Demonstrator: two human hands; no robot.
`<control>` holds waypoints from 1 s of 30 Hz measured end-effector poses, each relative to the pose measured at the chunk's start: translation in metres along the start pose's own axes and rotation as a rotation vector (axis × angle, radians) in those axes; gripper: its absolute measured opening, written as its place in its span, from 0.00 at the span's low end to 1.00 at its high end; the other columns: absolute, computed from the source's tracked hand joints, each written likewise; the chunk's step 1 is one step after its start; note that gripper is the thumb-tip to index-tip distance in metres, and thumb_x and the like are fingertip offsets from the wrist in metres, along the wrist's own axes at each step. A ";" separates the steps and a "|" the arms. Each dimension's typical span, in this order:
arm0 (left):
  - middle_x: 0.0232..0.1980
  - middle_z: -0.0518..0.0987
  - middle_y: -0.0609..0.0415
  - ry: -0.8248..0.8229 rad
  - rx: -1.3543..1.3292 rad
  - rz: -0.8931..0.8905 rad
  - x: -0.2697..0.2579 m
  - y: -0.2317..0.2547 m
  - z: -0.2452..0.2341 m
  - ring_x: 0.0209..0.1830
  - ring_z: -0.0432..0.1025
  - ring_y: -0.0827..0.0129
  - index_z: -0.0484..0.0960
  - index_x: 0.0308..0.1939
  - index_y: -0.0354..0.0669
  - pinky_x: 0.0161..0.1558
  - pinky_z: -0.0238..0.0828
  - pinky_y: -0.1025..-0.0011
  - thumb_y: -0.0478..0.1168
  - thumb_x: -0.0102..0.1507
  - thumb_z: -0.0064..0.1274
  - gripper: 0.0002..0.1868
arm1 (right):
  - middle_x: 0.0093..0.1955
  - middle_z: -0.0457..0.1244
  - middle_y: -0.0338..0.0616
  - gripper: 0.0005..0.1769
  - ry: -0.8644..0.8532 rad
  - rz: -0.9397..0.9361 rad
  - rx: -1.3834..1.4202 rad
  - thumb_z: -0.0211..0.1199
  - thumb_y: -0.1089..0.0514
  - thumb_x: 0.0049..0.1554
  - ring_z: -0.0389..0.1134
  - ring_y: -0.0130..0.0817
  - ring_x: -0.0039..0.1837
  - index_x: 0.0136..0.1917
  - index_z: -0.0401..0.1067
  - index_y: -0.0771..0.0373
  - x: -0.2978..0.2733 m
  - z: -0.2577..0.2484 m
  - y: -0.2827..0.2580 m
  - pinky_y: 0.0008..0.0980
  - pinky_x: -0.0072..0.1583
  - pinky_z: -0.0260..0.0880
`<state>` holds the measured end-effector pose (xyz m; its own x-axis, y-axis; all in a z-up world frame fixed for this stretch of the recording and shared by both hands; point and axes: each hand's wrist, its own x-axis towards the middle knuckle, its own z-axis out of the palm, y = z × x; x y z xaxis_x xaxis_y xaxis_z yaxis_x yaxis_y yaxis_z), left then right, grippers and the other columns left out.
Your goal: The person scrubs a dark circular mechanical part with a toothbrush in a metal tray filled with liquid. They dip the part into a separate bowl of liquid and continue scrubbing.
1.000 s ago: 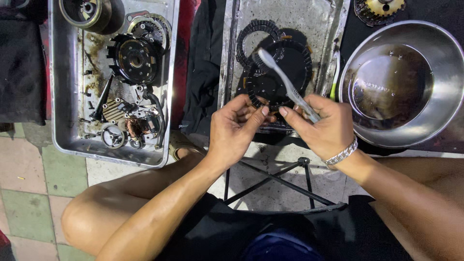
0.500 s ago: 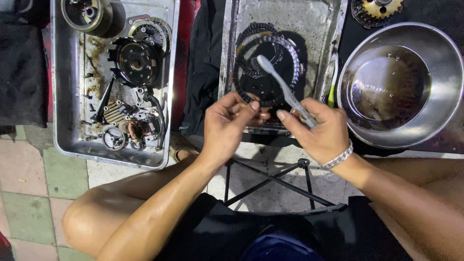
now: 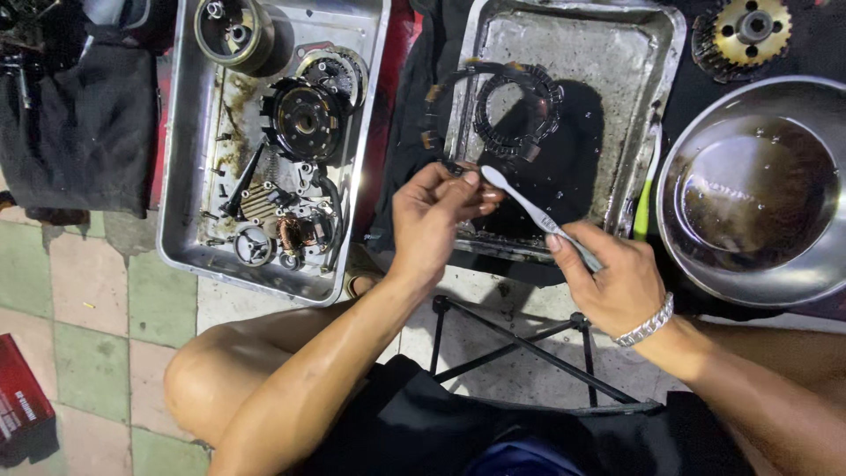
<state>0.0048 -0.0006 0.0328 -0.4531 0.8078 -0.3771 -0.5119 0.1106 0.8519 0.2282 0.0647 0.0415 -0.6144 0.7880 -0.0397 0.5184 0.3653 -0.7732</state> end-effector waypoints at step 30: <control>0.36 0.84 0.45 0.023 0.102 -0.037 0.009 -0.010 -0.018 0.35 0.81 0.66 0.77 0.39 0.32 0.39 0.80 0.71 0.32 0.68 0.51 0.05 | 0.24 0.64 0.44 0.15 -0.034 0.184 -0.095 0.60 0.47 0.63 0.61 0.34 0.22 0.50 0.79 0.59 0.008 0.004 0.031 0.36 0.26 0.58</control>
<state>-0.0074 -0.0052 0.0138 -0.4525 0.7886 -0.4163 -0.4526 0.1992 0.8692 0.2367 0.0802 0.0148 -0.5229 0.8293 -0.1971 0.6767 0.2633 -0.6876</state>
